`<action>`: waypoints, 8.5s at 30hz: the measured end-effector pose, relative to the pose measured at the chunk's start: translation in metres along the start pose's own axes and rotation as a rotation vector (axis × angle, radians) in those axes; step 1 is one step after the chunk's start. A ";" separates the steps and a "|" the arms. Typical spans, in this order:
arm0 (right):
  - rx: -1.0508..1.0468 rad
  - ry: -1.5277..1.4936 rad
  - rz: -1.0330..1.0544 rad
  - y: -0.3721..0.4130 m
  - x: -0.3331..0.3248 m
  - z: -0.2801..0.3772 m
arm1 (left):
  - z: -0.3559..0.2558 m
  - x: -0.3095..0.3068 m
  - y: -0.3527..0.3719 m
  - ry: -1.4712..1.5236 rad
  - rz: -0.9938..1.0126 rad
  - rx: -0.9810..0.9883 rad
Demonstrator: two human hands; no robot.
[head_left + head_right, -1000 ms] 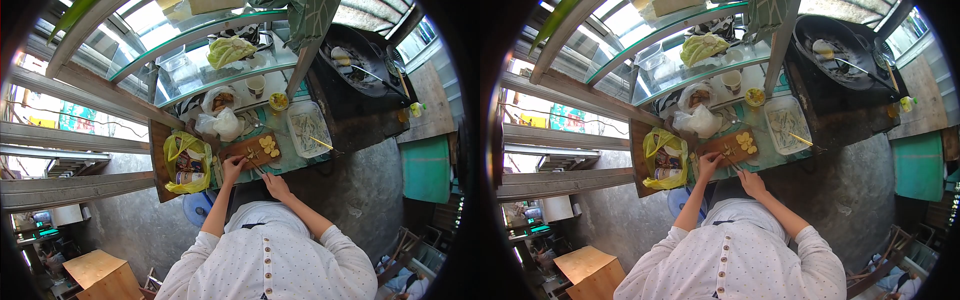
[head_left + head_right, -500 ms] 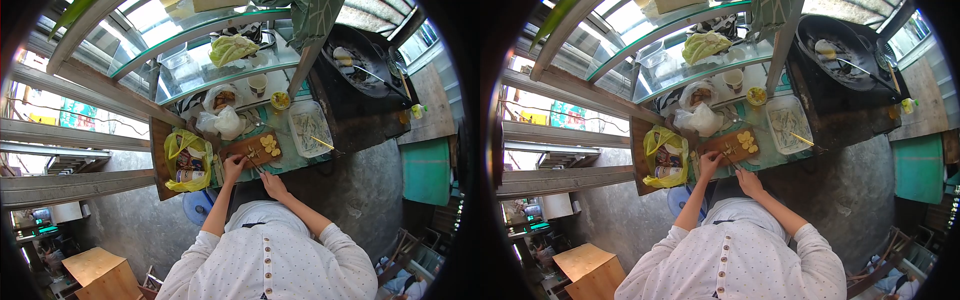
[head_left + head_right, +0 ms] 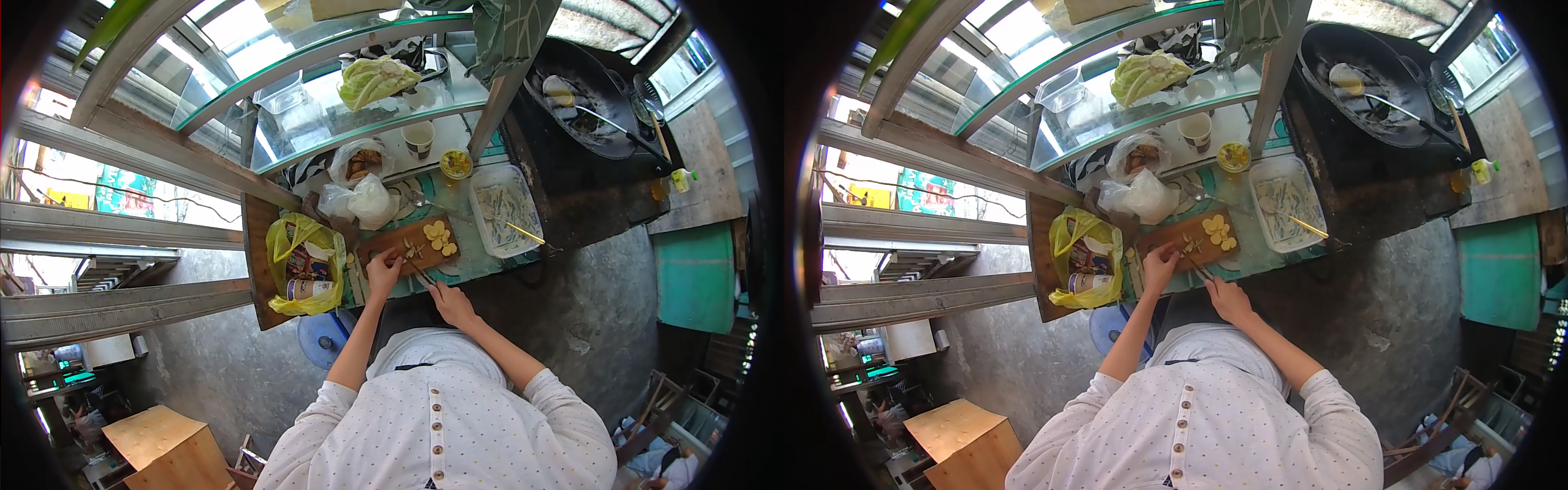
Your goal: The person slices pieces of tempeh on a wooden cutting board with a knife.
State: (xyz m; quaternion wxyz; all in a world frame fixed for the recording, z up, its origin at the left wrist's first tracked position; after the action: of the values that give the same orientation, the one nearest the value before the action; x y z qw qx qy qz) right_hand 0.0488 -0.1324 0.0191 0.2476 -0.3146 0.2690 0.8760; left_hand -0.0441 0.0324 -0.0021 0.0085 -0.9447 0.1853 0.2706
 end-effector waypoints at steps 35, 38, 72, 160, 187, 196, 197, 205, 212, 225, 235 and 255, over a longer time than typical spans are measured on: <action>-0.010 -0.023 0.079 -0.029 0.007 0.010 | 0.039 0.013 -0.005 0.195 0.122 -0.339; -0.011 -0.038 0.072 -0.025 0.006 0.008 | 0.041 0.014 -0.006 0.219 0.148 -0.349; 0.007 -0.063 0.106 -0.033 0.011 0.003 | 0.034 0.012 -0.006 0.116 0.062 -0.214; -0.083 0.095 0.089 0.001 0.014 0.023 | 0.032 -0.023 0.010 0.025 -0.138 -0.108; -0.116 0.038 0.041 -0.023 0.037 0.023 | 0.005 -0.030 0.005 -0.176 -0.122 -0.004; -0.101 -0.155 0.064 -0.037 0.053 0.014 | 0.013 -0.027 0.006 -0.168 -0.108 -0.025; -0.105 -0.186 0.049 -0.038 0.053 0.012 | 0.014 -0.027 0.006 -0.169 -0.107 -0.023; 0.024 -0.183 0.069 -0.017 0.032 0.004 | 0.031 -0.024 0.005 0.093 -0.026 -0.307; -0.022 -0.094 0.032 -0.009 0.026 0.016 | 0.039 -0.019 0.005 0.315 0.016 -0.491; -0.090 -0.171 0.106 -0.033 0.052 0.009 | 0.038 -0.018 0.007 0.317 0.032 -0.437; -0.054 -0.200 0.035 -0.029 0.042 0.000 | 0.023 -0.039 0.005 -0.040 -0.112 -0.114; -0.044 -0.289 -0.005 -0.019 0.035 -0.002 | -0.020 -0.022 0.014 -0.168 -0.143 0.365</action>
State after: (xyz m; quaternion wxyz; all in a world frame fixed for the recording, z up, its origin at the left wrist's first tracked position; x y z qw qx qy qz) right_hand 0.0372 -0.1106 -0.0114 0.2792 -0.1911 0.2105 0.9172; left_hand -0.0559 0.0240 0.0277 0.2139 -0.9124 0.1624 0.3089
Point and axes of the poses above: each hand's wrist, its own y-axis away from the middle knuckle, its own x-axis out of the palm, z = x × y, the point moved 5 cm from there along -y, towards the middle knuckle, and after that the axes turned 12 degrees about -z, right-handed, at the moved point
